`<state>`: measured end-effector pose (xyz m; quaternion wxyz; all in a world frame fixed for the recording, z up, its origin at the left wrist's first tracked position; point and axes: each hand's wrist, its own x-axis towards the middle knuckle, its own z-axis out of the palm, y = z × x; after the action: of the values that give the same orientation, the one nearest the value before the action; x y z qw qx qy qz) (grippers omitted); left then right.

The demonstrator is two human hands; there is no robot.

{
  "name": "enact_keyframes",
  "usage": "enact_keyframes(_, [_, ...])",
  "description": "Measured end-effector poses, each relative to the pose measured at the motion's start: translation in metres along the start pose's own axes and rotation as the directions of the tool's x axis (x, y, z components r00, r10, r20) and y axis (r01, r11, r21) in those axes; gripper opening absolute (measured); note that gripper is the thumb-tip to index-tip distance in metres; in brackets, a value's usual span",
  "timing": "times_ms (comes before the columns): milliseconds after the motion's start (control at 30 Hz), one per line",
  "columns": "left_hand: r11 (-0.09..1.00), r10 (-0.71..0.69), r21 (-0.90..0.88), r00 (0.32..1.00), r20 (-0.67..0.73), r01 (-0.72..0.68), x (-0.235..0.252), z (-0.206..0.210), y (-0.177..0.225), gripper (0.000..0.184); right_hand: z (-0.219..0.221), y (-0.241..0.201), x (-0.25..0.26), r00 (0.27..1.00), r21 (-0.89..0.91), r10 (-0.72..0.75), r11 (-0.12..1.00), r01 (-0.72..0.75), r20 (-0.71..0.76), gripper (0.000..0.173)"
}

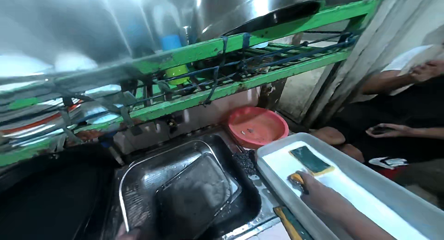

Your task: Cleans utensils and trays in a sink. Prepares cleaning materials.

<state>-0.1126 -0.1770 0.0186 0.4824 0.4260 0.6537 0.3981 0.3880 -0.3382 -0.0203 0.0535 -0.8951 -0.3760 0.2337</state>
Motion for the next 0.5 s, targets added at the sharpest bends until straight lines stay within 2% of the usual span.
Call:
enact_keyframes(67, [0.991,-0.103,-0.070,0.985,0.137,0.113,0.015,0.017,-0.016,0.047,-0.005,0.001,0.003,0.996,-0.001,0.068,0.998,-0.068,0.051,0.079])
enact_keyframes(167, [0.952,-0.253,-0.103,0.928,0.273,0.290,0.038,0.035,-0.037,0.055,-0.014,0.009,0.007,0.992,0.056,0.116,0.991,-0.119,0.052,0.074])
enact_keyframes(233, [0.935,-0.305,-0.090,0.908,0.286,0.343,0.050,0.044,-0.049,0.055,-0.024,0.018,0.005,0.990,0.224,0.144,0.965,-0.140,-0.004,0.068])
enact_keyframes(300, [0.929,-0.327,-0.075,0.901,0.287,0.361,0.056,0.051,-0.051,0.056,-0.039,0.019,-0.006,0.976,0.458,0.210,0.874,-0.164,-0.052,0.062])
enact_keyframes(333, [0.927,-0.333,-0.074,0.899,0.286,0.367,0.057,0.054,-0.051,0.056,-0.048,0.016,-0.015,0.971,0.579,0.229,0.802,-0.145,-0.074,0.058])
enact_keyframes(400, [0.918,-0.350,-0.082,0.890,0.293,0.388,0.060,0.060,-0.058,0.061,-0.061,0.014,-0.030,0.976,0.799,0.173,0.602,0.002,-0.133,0.044])
enact_keyframes(433, [0.912,-0.363,-0.085,0.886,0.288,0.401,0.063,0.062,-0.066,0.063,-0.066,0.013,-0.037,0.981,0.883,0.103,0.459,0.100,-0.165,0.035])
enact_keyframes(500, [0.915,-0.365,-0.072,0.890,0.275,0.397,0.065,0.065,-0.081,0.061,-0.073,0.006,-0.048,0.974,0.974,-0.085,0.078,0.215,-0.208,0.022])
